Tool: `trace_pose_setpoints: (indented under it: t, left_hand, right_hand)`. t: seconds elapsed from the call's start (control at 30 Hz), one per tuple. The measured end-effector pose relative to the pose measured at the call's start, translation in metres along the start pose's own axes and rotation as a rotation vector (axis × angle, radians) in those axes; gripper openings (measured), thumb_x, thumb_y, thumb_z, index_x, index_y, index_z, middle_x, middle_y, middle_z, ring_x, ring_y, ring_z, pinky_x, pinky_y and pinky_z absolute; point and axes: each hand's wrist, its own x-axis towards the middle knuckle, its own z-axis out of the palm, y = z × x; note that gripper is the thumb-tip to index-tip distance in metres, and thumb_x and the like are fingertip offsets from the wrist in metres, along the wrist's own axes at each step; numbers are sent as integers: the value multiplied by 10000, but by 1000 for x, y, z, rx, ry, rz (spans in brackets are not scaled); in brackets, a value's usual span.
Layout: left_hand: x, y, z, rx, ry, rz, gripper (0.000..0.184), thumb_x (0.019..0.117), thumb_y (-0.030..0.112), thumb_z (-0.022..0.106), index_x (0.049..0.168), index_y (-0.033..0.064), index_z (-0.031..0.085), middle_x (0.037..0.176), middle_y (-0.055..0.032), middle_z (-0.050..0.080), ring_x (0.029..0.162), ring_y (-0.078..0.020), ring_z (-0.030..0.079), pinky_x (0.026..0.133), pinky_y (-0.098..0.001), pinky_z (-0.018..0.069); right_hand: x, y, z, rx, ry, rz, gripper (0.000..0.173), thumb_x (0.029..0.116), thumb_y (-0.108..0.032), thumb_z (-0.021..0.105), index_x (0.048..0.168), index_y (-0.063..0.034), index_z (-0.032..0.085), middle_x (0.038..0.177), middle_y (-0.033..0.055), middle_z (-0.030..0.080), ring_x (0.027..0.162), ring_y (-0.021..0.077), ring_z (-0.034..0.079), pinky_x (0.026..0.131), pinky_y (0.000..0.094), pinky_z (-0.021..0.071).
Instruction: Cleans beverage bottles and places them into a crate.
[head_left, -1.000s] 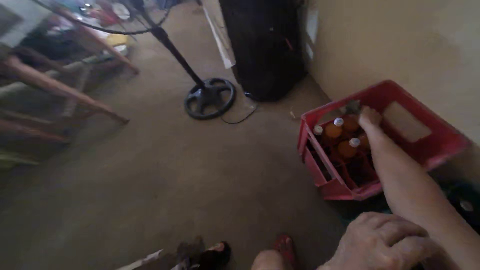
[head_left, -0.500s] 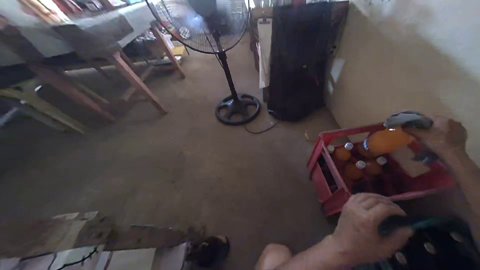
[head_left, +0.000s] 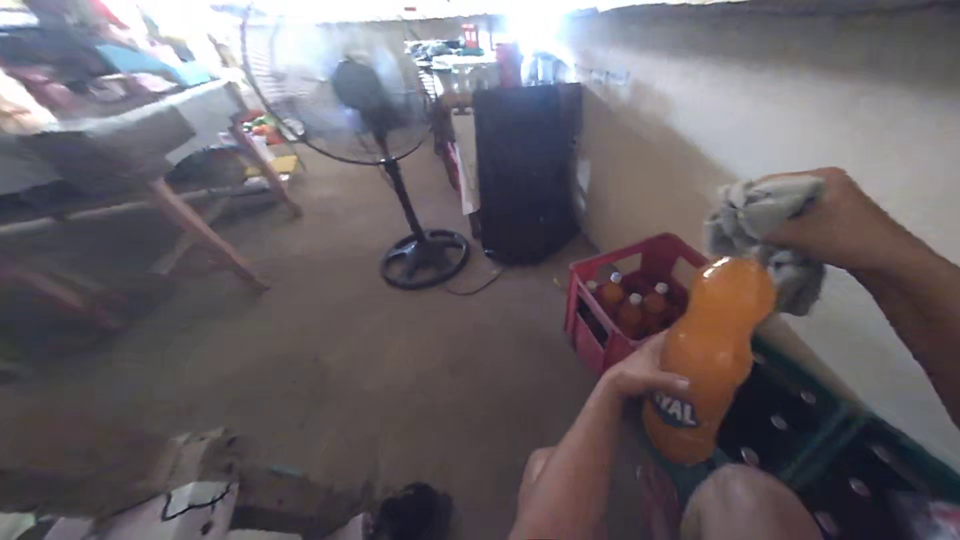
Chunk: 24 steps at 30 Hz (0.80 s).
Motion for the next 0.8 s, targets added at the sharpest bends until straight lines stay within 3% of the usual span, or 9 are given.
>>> trace_pose_setpoints:
  t: [0.07, 0.13, 0.23, 0.33, 0.4, 0.47, 0.63, 0.7, 0.8]
  left_hand:
    - [-8, -1, 23, -191, 23, 57, 915, 695, 491, 878, 1320, 3, 421, 1094, 82, 715, 967, 10, 689, 873, -219, 568]
    - [-10, 1, 40, -246, 81, 84, 867, 712, 446, 883, 1301, 21, 410, 1056, 84, 717, 940, -7, 699, 862, -240, 584]
    - [-12, 6, 52, -159, 190, 52, 1033, 690, 448, 883, 1386, -73, 324, 1111, 6, 683, 974, -32, 689, 893, -252, 580]
    - [-15, 6, 51, 13, 273, 31, 1141, 660, 453, 868, 1458, -130, 297, 1231, -95, 634, 1061, -45, 652, 951, -249, 549]
    - [-14, 6, 50, 95, 325, 41, 1107, 665, 383, 870, 1485, -111, 313, 1281, -152, 618, 1103, -85, 648, 977, -273, 542]
    - [-14, 8, 50, 152, 408, 25, 1073, 669, 339, 871, 1495, -80, 328, 1291, -175, 610, 1112, -119, 650, 976, -290, 546]
    - [-19, 11, 38, 303, 642, -81, 628, 769, 1, 799, 1311, -123, 507, 1129, -169, 661, 1005, -110, 651, 907, -273, 546]
    - [-25, 13, 30, 382, 657, -200, 489, 875, 16, 751, 1300, -109, 544, 1145, -177, 660, 1020, -126, 637, 924, -284, 527]
    - [-23, 13, 23, 293, 688, -55, 454, 815, 8, 787, 1210, -106, 596, 1062, -126, 692, 986, -83, 657, 915, -264, 542]
  right_hand:
    - [-5, -11, 0, 62, 25, 47, 197, 784, 33, 726, 954, -52, 670, 790, -81, 660, 681, -87, 596, 652, 126, 531]
    - [-10, -9, -10, 92, 56, 36, 287, 877, -21, 679, 1157, -5, 622, 939, -13, 662, 791, -44, 611, 757, 171, 544]
    - [-18, -9, -20, 232, 214, 51, 411, 1063, -256, 350, 1431, -82, 407, 1024, -18, 612, 757, 0, 598, 680, 210, 544]
    - [-37, -34, 6, 175, 336, -142, 356, 1044, -120, 392, 1374, 6, 434, 1219, 21, 582, 1047, 20, 611, 912, 217, 545]
    - [-43, -28, 34, -183, 286, -394, 292, 940, -36, 573, 1195, 93, 630, 1359, 224, 567, 1305, 296, 538, 1103, 440, 451]
    - [-46, -16, 56, -481, 192, -491, 250, 917, -182, 643, 1075, -26, 757, 1416, 203, 588, 1405, 469, 425, 1141, 664, 309]
    - [-109, 14, 121, -514, 16, -368, 404, 989, -146, 538, 1368, -54, 644, 1547, 116, 499, 1490, 407, 348, 1158, 676, 310]
    - [-117, 24, 133, -478, 27, -411, 401, 981, -114, 508, 1350, -84, 662, 1506, 100, 548, 1451, 390, 421, 1139, 675, 329]
    - [-89, 26, 127, -476, 80, -564, 274, 953, -153, 593, 1172, -158, 757, 1412, 82, 624, 1403, 363, 478, 1115, 717, 276]
